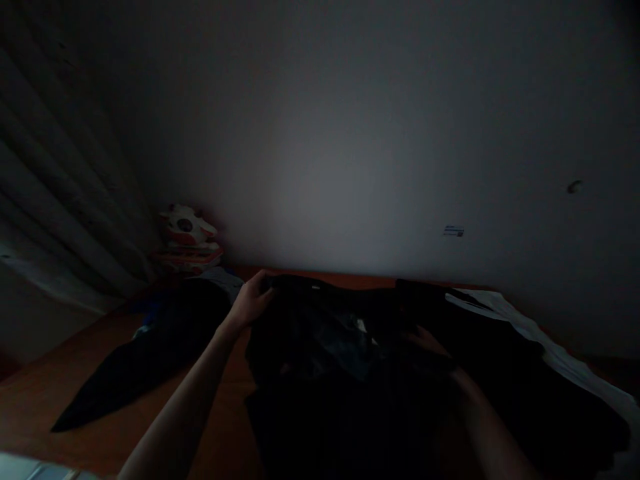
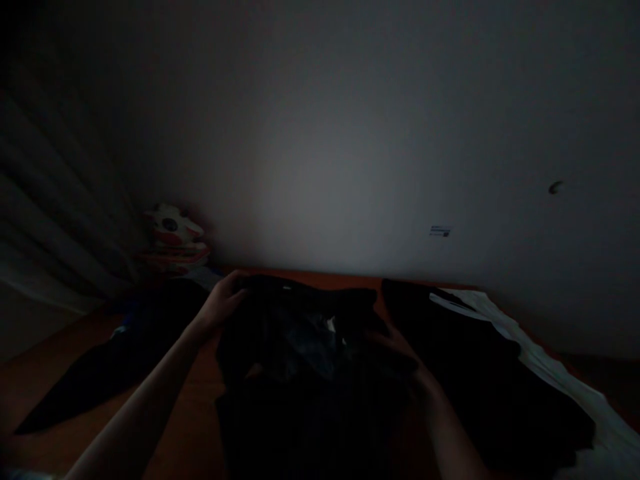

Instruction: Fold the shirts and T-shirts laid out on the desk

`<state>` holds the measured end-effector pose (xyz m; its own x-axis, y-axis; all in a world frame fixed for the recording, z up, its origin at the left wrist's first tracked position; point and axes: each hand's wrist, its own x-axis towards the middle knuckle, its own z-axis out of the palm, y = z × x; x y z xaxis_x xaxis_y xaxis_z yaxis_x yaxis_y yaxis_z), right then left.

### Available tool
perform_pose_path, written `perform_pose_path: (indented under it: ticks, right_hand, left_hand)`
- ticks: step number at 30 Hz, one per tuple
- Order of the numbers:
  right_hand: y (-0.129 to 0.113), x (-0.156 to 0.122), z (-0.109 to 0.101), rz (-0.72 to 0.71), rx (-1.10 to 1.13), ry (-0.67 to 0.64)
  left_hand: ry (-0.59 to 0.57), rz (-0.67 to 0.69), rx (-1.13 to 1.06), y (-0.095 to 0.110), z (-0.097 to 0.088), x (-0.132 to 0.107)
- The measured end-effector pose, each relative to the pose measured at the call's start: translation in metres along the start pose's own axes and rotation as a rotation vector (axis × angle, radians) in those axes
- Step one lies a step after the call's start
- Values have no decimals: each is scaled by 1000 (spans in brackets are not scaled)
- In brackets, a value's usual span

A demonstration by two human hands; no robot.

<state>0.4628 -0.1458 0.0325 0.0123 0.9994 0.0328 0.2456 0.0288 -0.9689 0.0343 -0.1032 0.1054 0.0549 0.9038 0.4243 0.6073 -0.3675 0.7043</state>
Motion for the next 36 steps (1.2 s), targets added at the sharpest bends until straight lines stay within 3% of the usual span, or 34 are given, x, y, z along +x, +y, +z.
perform_pose_path:
  ticks: [3, 5, 7, 9, 12, 14, 17, 22, 24, 27, 29, 31, 33, 36]
  right_hand:
    - [3, 26, -5, 109, -32, 187]
    - [19, 30, -10, 107, -136, 365]
    - [41, 23, -13, 52, -243, 399]
    - [61, 10, -10, -27, -318, 344]
    - [82, -8, 5, -121, -443, 311]
    - [89, -13, 16, -180, -539, 294]
    - [97, -12, 23, -222, -679, 214]
    - [104, -9, 10, -141, -751, 81]
    - [103, -13, 2, -124, -753, 73]
    - [93, -19, -6, -152, -732, 111]
    - [83, -23, -9, -220, -730, 170]
    - [73, -30, -9, -306, -732, 258]
    - [67, -41, -9, -375, -717, 342]
    - [70, -68, -9, -375, -679, 282]
  left_hand:
    - [208, -36, 192, 1, 14, 43]
    - [284, 7, 256, -5, 24, 45]
    - [213, 105, 254, -15, 37, 24]
    - [41, 169, 272, -29, 53, -12]
    - [-78, 44, 448, -52, 80, -65]
    - [-119, -67, 542, -64, 92, -85]
    - [-211, -97, 568, -76, 93, -86]
    - [-358, -97, 475, -88, 65, -51]
    - [-289, -144, 409, -94, 53, -35]
    - [-8, -195, 351, -98, 36, -13]
    - [183, -175, 363, -93, 29, -5]
    - [243, -111, 357, -83, 25, -9]
    - [106, -41, 314, -71, 26, -27]
    - [-358, 62, 304, -55, 27, -74]
